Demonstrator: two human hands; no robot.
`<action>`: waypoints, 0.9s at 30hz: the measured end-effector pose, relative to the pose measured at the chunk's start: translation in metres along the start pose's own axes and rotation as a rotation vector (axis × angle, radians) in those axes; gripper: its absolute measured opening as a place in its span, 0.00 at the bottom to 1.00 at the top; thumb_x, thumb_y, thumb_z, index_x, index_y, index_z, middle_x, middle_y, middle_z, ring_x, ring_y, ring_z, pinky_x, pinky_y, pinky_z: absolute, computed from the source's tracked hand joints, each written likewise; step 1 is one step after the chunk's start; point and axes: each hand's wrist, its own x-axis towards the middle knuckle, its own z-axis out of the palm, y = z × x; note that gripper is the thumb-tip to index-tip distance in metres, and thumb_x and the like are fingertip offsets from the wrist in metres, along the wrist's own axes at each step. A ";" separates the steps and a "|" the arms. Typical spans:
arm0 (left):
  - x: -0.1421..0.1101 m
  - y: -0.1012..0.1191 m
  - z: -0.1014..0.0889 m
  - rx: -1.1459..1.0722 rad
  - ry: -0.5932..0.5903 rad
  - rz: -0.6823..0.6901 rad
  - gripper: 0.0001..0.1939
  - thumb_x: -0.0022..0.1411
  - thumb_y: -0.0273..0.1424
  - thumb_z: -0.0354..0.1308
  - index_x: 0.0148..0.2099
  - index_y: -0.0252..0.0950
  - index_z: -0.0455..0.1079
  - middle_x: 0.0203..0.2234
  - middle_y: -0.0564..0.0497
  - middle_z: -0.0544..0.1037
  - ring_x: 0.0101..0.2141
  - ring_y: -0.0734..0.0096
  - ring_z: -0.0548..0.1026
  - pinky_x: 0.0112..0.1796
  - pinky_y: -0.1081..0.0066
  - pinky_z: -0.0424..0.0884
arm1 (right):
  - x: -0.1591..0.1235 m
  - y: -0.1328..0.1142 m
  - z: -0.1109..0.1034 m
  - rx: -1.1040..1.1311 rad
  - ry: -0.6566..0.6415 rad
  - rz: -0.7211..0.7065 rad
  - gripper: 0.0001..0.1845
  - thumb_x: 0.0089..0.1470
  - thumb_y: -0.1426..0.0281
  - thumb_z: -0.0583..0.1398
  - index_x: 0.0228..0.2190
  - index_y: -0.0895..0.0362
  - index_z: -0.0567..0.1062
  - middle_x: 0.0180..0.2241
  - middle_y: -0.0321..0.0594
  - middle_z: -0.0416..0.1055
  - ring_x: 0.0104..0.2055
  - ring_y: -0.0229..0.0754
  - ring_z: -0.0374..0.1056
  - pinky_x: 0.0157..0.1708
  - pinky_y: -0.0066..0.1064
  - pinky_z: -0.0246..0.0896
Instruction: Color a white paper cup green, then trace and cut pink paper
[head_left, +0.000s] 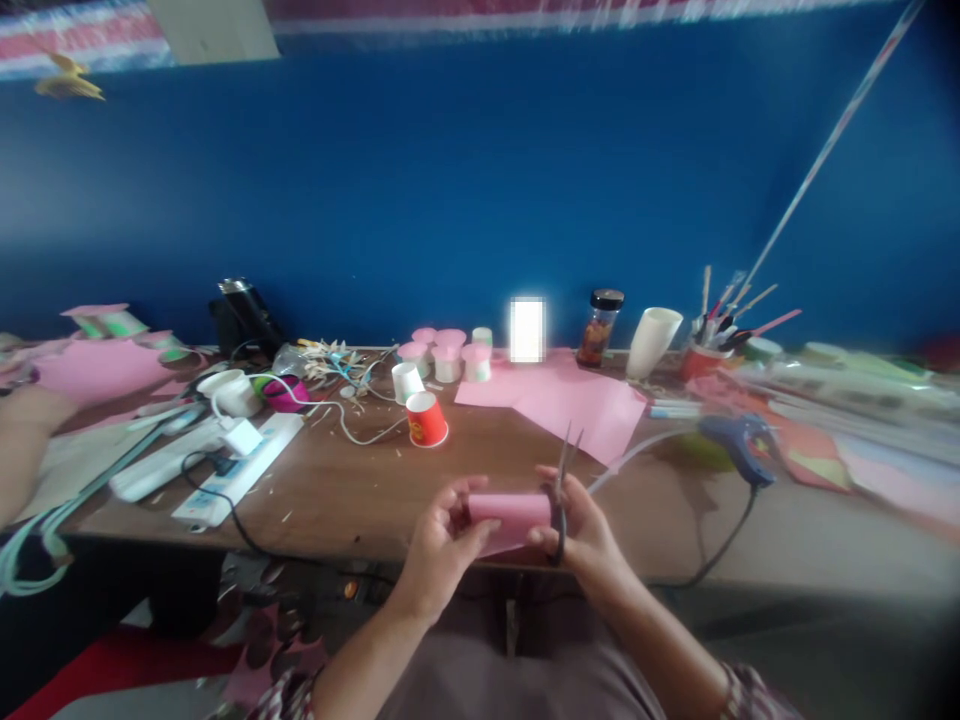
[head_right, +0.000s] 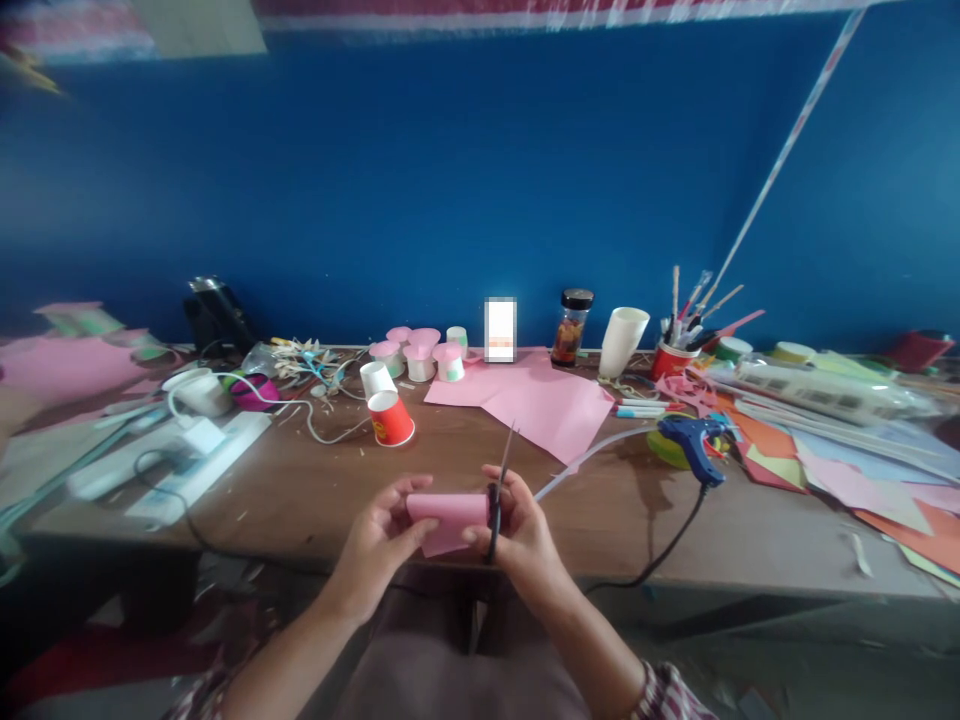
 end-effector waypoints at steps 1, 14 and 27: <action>0.000 0.000 0.001 -0.003 0.003 0.003 0.24 0.47 0.31 0.67 0.48 0.36 0.68 0.33 0.49 0.76 0.34 0.69 0.73 0.35 0.74 0.69 | 0.000 0.000 0.000 -0.008 -0.001 -0.008 0.37 0.35 0.67 0.71 0.47 0.50 0.65 0.33 0.34 0.70 0.33 0.39 0.68 0.31 0.28 0.66; -0.004 -0.004 0.003 0.056 0.016 0.007 0.22 0.47 0.32 0.67 0.46 0.36 0.70 0.32 0.50 0.77 0.33 0.71 0.73 0.35 0.75 0.69 | -0.005 -0.002 0.004 -0.066 0.134 -0.002 0.33 0.37 0.65 0.70 0.46 0.51 0.68 0.25 0.30 0.63 0.22 0.32 0.60 0.19 0.23 0.59; -0.003 -0.005 0.006 -0.047 -0.129 -0.002 0.16 0.51 0.37 0.64 0.41 0.33 0.74 0.33 0.47 0.79 0.36 0.66 0.75 0.40 0.70 0.70 | -0.006 -0.007 0.004 -0.051 0.125 0.040 0.34 0.38 0.65 0.70 0.48 0.51 0.66 0.25 0.29 0.64 0.24 0.32 0.60 0.23 0.22 0.59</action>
